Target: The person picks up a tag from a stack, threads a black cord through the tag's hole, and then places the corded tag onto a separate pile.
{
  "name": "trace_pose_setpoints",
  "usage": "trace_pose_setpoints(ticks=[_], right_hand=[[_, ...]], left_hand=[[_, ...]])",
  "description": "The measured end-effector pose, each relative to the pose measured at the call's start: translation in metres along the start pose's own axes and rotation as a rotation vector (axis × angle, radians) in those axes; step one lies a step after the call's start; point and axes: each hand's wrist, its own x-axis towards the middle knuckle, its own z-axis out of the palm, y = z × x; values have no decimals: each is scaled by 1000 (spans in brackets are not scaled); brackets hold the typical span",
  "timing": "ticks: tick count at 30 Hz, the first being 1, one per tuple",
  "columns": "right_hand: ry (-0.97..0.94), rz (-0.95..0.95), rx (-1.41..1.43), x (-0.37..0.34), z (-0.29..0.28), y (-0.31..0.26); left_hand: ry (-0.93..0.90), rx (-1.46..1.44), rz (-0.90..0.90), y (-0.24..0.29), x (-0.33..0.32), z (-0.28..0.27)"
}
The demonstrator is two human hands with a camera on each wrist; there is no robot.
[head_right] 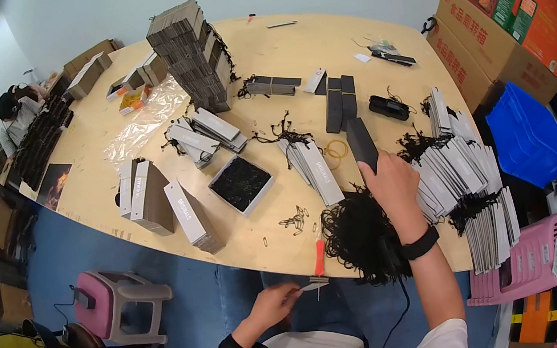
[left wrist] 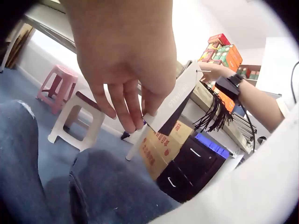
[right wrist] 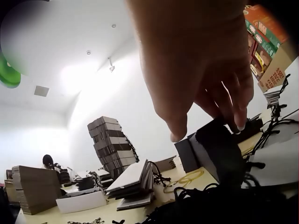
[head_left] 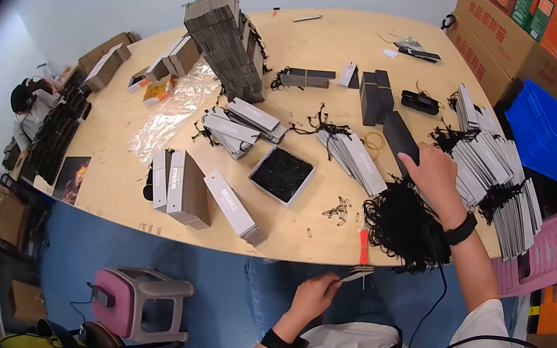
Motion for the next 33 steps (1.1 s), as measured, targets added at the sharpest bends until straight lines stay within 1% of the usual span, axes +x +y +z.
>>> trace_pose_setpoints(ticks=[1,2,4,5,6,7,8,9,10,11,13,15,16,17,18,19,21,23,25,29,31,33], right_hand=[[-71,60,-13,2,0,-4],[-72,56,-13,3,-1,-5],[-83,121,-70,3,-2,-7],[-84,118,-70,2,-2,-7],[-61,126,-78,2,-2,-6],[-40,133,-87,1,-2,-3],[-41,130,-86,-1,-2,1],[72,96,-51,-3,-3,6],[184,61,-15,-7,-4,10],[180,59,-13,-13,-9,14],[150,77,440,-31,-29,20],[-12,161,882,-68,-42,27],[-188,29,891,-89,-47,35],[-366,-100,894,-108,-51,43],[-425,-141,918,-118,-51,43],[-485,-183,942,-128,-51,42],[-525,-223,797,-174,-36,43],[-500,-185,793,-189,-24,45],[-493,-60,818,-197,-17,47],[-451,-51,819,-204,-6,51],[-345,-95,836,-208,3,54],[-311,-107,806,-212,3,51]], left_hand=[[4,1,-3,-1,0,1],[26,-18,6,-2,0,3],[50,-39,14,1,-1,0],[103,-14,30,3,-3,-4],[156,12,46,7,-4,-10],[159,11,44,10,-5,-18],[275,29,122,13,-7,-29],[391,47,200,16,-9,-39],[506,63,218,20,-12,-49],[664,158,273,22,-14,-58],[907,238,251,20,-22,-71],[1073,308,273,18,-22,-88],[1071,305,269,22,-20,-96],[1072,362,207,27,-18,-105],[1074,418,147,33,-14,-113],[1071,415,143,39,-10,-122],[909,513,71,47,-4,-133],[912,483,58,39,1,-131],[913,453,49,35,3,-131],[979,477,44,35,3,-135],[1004,499,49,35,4,-137],[1024,467,98,33,5,-140]])
